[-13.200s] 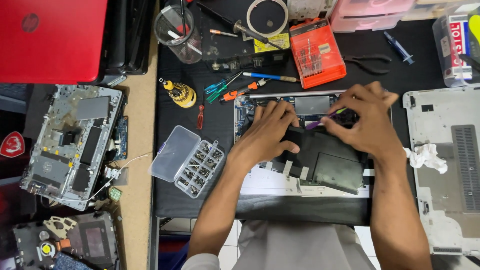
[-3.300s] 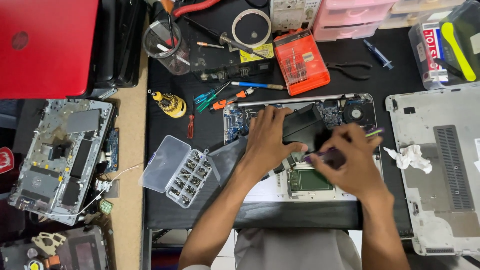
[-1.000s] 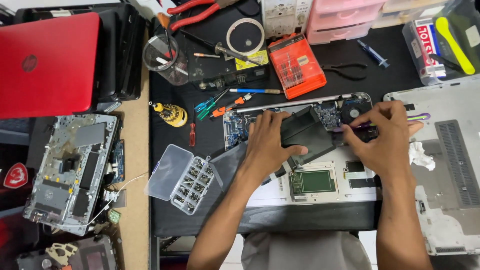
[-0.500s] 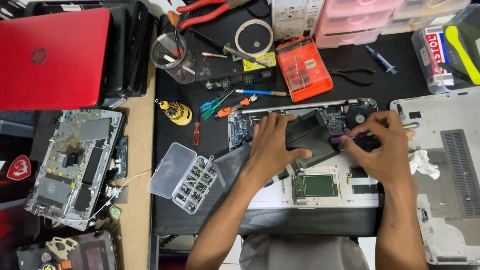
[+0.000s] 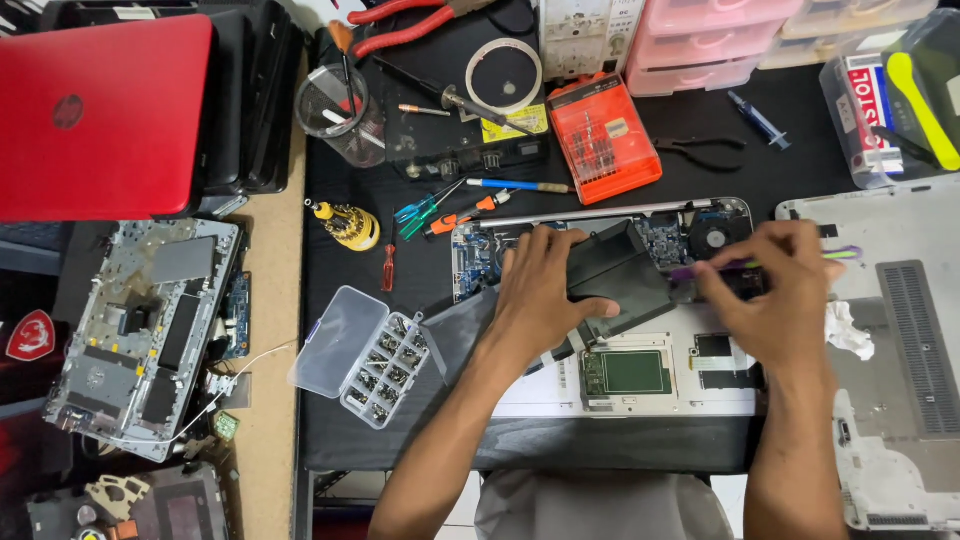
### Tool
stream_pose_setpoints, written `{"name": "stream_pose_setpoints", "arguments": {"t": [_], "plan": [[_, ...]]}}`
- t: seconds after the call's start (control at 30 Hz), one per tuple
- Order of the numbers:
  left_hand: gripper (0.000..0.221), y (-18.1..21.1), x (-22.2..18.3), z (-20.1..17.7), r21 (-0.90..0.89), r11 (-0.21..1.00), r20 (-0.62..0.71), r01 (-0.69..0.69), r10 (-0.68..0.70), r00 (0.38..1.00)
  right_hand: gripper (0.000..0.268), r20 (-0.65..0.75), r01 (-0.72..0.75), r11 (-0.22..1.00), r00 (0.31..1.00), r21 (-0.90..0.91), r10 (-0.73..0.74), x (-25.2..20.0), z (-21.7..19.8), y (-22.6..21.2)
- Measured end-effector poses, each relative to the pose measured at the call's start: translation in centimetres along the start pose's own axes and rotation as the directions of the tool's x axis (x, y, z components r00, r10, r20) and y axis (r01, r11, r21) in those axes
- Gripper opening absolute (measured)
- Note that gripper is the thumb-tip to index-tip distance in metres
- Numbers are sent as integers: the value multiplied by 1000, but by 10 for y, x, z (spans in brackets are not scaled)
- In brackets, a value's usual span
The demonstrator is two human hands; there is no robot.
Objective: Removing a laptop battery, cleaning it and the internal compartment with a toothbrush, and reinstalling it.
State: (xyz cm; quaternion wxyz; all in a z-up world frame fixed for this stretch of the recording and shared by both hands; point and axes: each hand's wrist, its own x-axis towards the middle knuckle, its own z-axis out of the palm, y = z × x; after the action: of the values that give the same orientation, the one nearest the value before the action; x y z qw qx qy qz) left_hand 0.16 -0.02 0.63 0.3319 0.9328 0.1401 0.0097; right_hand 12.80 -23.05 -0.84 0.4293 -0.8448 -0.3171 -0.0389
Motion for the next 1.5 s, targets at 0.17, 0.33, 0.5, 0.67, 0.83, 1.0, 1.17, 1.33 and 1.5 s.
{"name": "stream_pose_setpoints", "arguments": {"t": [0.17,0.33,0.5,0.67,0.83,1.0,1.17,1.33,1.5], "plan": [[90,-1,0,2,0,1000,-9,-6,6,1000,15,47,4,1000,999,-14,-3,-2,2,1],[91,-1,-2,1,-5,1000,-9,-9,9,1000,13,-54,47,997,997,-54,-50,-7,1,-1],[93,0,1,0,0,1000,0,2,-2,1000,15,-35,61,994,997,-92,-64,-6,3,8],[90,0,0,1,-7,1000,-3,1,-1,1000,15,-15,27,1000,1000,-15,-27,-6,2,4],[89,-2,-1,2,-11,1000,-17,0,0,1000,10,-56,60,998,997,-25,-61,-6,0,-3],[77,-10,0,-7,-87,996,93,-36,44,995,11,-13,104,994,994,-46,-105,-9,-1,-4],[73,-10,1,-12,-147,989,132,4,15,991,16,228,58,997,971,48,-67,-25,15,-29],[71,-10,-2,-13,-151,989,118,-5,23,993,16,206,170,980,961,100,-187,-33,22,-36],[73,-8,-2,-13,-136,991,128,4,13,992,18,238,81,995,967,61,-93,-39,23,-28]]}}
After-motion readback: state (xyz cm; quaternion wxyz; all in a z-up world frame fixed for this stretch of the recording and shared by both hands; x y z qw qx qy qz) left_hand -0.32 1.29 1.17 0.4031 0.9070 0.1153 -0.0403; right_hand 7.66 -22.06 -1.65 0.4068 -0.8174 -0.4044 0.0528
